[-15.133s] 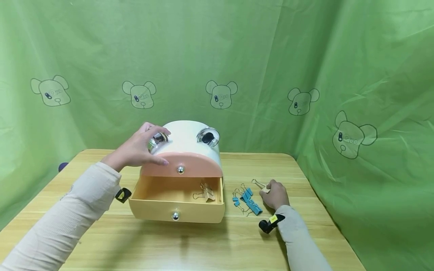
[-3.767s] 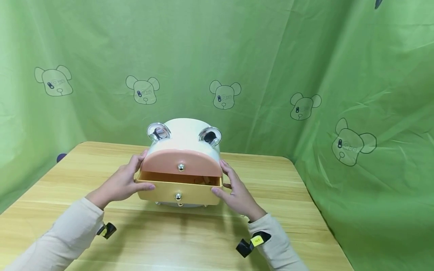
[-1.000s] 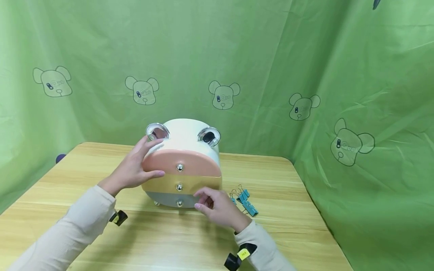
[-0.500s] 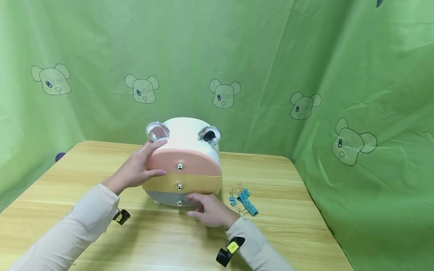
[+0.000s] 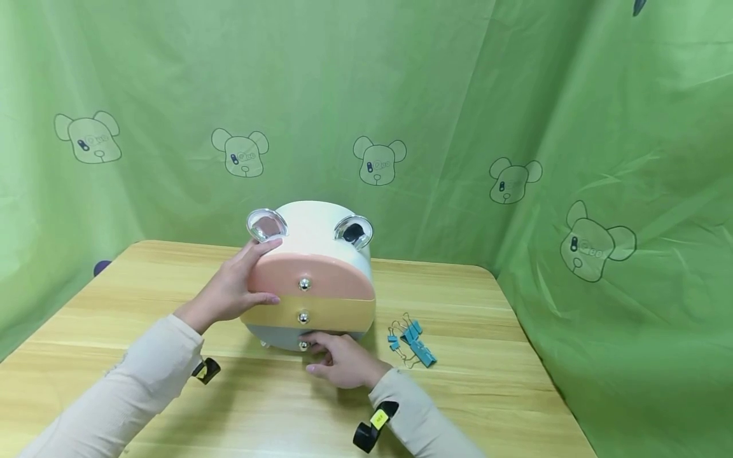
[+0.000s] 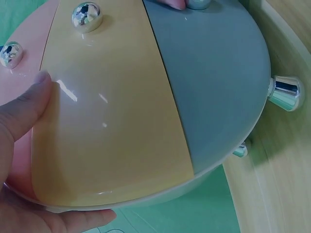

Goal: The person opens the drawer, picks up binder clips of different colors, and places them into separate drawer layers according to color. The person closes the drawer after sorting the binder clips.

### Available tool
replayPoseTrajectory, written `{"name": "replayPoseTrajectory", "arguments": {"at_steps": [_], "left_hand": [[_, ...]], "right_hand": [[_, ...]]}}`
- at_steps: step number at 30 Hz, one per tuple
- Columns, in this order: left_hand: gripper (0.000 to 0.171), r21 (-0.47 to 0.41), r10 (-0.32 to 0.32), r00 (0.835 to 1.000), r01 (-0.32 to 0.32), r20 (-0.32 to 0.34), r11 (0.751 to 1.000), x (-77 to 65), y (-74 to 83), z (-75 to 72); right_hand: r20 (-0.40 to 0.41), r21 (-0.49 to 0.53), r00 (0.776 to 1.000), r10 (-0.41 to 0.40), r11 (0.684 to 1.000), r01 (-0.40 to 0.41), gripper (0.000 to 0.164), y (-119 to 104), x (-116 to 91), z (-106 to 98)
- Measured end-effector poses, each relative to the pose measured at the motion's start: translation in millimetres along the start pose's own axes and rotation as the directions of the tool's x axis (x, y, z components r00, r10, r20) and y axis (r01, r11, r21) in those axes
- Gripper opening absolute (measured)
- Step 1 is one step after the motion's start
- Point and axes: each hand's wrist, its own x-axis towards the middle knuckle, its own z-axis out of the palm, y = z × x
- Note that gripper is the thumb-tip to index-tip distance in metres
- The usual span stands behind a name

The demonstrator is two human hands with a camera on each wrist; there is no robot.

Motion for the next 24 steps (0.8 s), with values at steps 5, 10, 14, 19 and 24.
{"name": "replayPoseTrajectory", "arguments": {"at_steps": [5,10,14,19,24], "left_hand": [[0.1,0.005,0.004,1.0,-0.004,-0.01,1.0,-0.1,-0.1,0.2],[0.1,0.005,0.013,1.0,-0.013,-0.014,1.0,-0.2,-1.4,1.6],[0.1,0.007,0.015,1.0,-0.015,-0.012,1.0,-0.4,-1.3,1.3],[0.1,0.007,0.012,1.0,-0.012,-0.017,1.0,-0.7,-0.9,0.8],[0.1,0.006,0.012,1.0,-0.012,-0.017,1.0,-0.6,-1.5,1.3]], "right_hand": [[0.011,-0.029,1.0,0.016,0.999,-0.016,0.053,-5,2,2],[0.021,-0.06,0.999,0.029,0.998,-0.028,0.059,-8,4,7],[0.017,-0.072,0.999,0.037,0.997,-0.035,0.059,-9,6,8],[-0.002,-0.083,1.0,0.03,0.996,-0.03,0.058,-9,6,10],[-0.025,-0.081,0.999,0.019,0.996,-0.021,0.056,-7,6,13]]}}
